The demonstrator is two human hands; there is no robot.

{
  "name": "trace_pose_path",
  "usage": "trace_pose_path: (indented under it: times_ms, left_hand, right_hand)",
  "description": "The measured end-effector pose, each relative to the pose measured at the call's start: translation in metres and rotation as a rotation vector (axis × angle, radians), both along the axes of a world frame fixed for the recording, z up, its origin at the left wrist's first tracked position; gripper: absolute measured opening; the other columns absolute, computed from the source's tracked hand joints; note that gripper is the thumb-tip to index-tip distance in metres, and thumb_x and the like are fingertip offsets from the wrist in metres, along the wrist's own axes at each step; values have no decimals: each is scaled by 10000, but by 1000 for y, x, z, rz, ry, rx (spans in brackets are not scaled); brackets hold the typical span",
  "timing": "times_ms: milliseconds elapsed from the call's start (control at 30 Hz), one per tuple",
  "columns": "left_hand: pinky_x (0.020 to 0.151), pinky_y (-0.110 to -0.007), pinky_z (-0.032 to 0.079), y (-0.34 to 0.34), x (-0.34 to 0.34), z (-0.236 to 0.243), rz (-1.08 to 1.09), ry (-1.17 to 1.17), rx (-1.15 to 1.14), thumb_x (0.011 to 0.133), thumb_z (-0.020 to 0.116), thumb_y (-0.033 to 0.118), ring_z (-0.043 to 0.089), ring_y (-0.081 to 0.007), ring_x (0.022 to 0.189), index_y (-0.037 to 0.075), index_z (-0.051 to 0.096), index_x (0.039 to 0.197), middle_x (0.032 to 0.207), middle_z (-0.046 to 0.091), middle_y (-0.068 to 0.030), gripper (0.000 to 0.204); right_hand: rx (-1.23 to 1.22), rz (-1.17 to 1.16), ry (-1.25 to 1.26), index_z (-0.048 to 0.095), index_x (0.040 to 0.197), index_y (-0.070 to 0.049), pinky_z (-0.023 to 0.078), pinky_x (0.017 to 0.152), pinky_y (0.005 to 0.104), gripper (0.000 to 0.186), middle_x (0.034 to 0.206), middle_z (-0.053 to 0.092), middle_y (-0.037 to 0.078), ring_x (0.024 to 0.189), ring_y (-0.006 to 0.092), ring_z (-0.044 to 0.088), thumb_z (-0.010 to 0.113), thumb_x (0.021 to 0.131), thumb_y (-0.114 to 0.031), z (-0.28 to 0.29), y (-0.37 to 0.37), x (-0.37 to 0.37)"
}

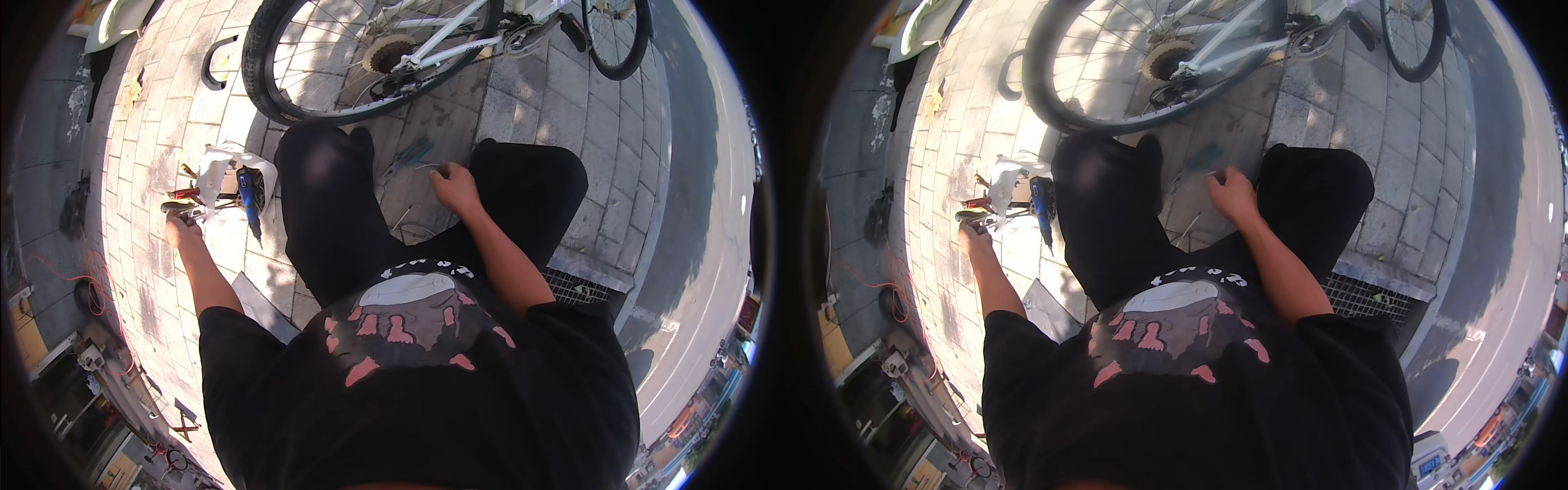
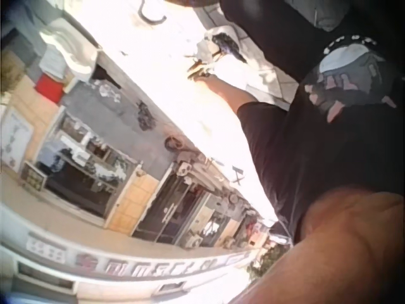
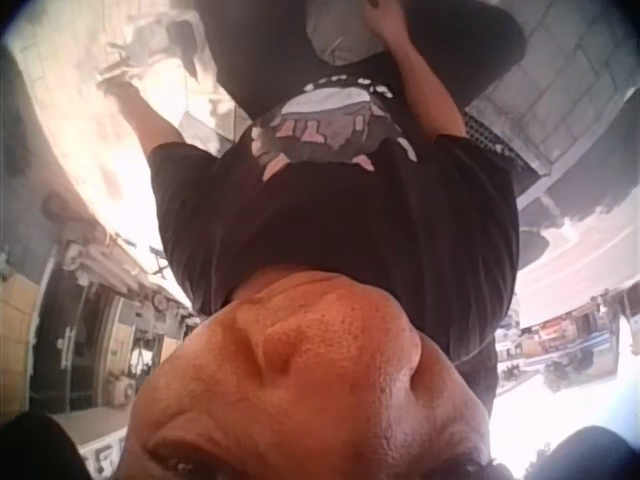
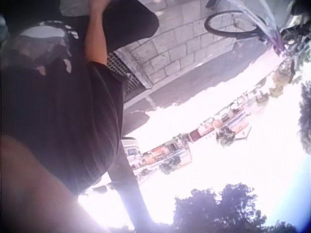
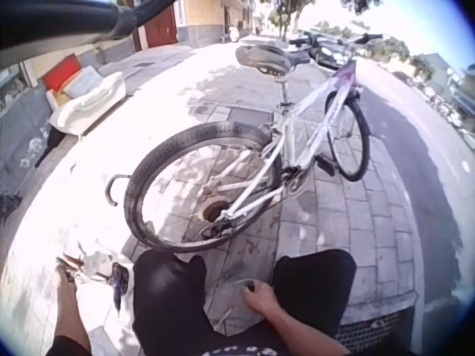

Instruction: The person inflates the bicycle tires using a hand pump and then adjusts the seat height using a power drill and a wrench. The person removes the seat post, uses the drill to loosen the bolt, and then tightens it back with a wrench.

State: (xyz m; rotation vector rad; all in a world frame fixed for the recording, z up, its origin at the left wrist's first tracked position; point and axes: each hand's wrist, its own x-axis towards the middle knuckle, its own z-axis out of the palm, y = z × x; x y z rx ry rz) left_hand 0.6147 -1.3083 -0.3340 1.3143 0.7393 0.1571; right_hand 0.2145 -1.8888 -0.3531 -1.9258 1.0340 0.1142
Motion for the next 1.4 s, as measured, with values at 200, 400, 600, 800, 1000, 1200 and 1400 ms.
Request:
trace_pose_path:
  times_ms: [200, 400, 600, 800, 1000, 1200, 1400]
  left_hand:
    - [589, -359, 559, -43, -10, 20, 103, 31, 423, 980, 711, 313, 687, -225, 701, -40, 718, 1077, 897, 734, -122, 366]
    - [436, -258, 267, -41, -9, 36, 214, -53, -44, 1038, 610, 199, 357, -95, 482, 129, 534, 866, 635, 447, 35, 201]
    - [472, -263, 266, -45, 5, 234, -376, -519, 368, 1072, 681, 284, 403, -68, 512, 90, 604, 965, 663, 498, 25, 235]
    - [569, -257, 361, -80, 23, 330, -482, -695, 157, 1117, 617, 298, 502, -114, 623, 61, 628, 1110, 740, 489, 19, 237]
    - [682, -304, 562, -287, 10, 321, -653, -669, 17, 1137, 559, 296, 688, -188, 741, 65, 611, 1187, 876, 639, -21, 242]
    - [826, -357, 595, -498, -6, 338, -791, -805, 436, 1151, 448, 328, 782, -272, 892, -57, 505, 1233, 1021, 791, -201, 398]
    - [856, -388, 571, -620, 9, 288, -818, -761, 771, 1154, 400, 339, 769, -280, 905, -20, 533, 1257, 1029, 808, -161, 397]
  right_hand:
    - [55, -42, -26, 771, 1135, 1, 565, 980, 470, 432, 1115, 764, 266, 1107, 422, 732, 690, 923, -366, -21, -4, -6]
    - [158, -100, -22, 762, 1135, 23, 590, 887, 434, 428, 1028, 785, 233, 958, 352, 776, 701, 924, -345, -24, -3, -3]
    - [275, -112, -54, 723, 1173, 52, 545, 629, 348, 394, 871, 724, 110, 703, 187, 697, 688, 975, -287, 7, 2, 4]
    - [367, -229, -408, 696, 1205, 75, 526, 587, 310, 414, 887, 716, 83, 668, 159, 677, 717, 980, -272, 101, -38, 24]
    - [-231, -300, -579, 709, 1182, 52, 559, 699, 399, 396, 893, 742, 132, 743, 268, 718, 729, 958, -275, 161, -184, 9]
    - [-865, -314, -307, 625, 1238, 8, 565, 925, 503, 449, 1180, 697, 247, 1115, 436, 689, 735, 914, -283, 163, -314, 27]
    - [-944, -251, -95, 601, 1195, -22, 548, 971, 566, 386, 1231, 665, 257, 1155, 467, 666, 729, 901, -237, 142, -395, 66]
